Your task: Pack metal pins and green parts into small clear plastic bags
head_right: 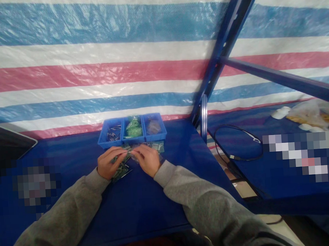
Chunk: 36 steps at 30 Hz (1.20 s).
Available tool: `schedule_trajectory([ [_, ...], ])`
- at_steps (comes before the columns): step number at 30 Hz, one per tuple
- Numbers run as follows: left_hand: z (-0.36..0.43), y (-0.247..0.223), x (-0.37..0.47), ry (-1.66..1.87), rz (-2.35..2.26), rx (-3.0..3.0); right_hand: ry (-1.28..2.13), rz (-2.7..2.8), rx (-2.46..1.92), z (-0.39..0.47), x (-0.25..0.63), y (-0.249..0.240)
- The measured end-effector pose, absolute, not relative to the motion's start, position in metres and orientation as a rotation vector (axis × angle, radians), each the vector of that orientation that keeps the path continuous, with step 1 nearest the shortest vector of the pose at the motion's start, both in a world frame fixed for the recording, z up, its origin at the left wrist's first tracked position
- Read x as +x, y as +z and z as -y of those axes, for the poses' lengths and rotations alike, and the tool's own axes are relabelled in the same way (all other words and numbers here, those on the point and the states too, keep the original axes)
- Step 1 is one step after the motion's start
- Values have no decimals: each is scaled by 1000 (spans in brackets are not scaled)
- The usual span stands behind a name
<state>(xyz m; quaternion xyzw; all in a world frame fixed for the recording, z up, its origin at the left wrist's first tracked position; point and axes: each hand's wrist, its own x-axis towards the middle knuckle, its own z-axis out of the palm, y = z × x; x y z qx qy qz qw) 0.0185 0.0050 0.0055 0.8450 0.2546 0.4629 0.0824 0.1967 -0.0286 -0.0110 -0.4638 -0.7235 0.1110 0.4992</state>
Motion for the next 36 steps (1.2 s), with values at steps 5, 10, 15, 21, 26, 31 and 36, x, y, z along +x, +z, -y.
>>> schedule_trajectory([
  [5,-4,8,19,1407,-852,2507,258,1719,-1161,28,197,-11],
  [10,-4,5,19,1267,-912,2457,264,1703,-1156,28,198,-10],
  [15,-3,3,20,1210,-958,2428,256,1690,-1146,29,198,-10],
  [21,-5,0,20,1223,-1021,2479,251,1695,-1152,30,199,-9],
  [26,-7,1,20,1261,-991,2588,263,1667,-1132,30,199,-8],
  [31,-7,4,19,1280,-867,2572,285,1617,-1126,31,198,-7],
  [36,-8,-2,18,1314,-935,2552,294,1634,-1111,30,198,-7],
])
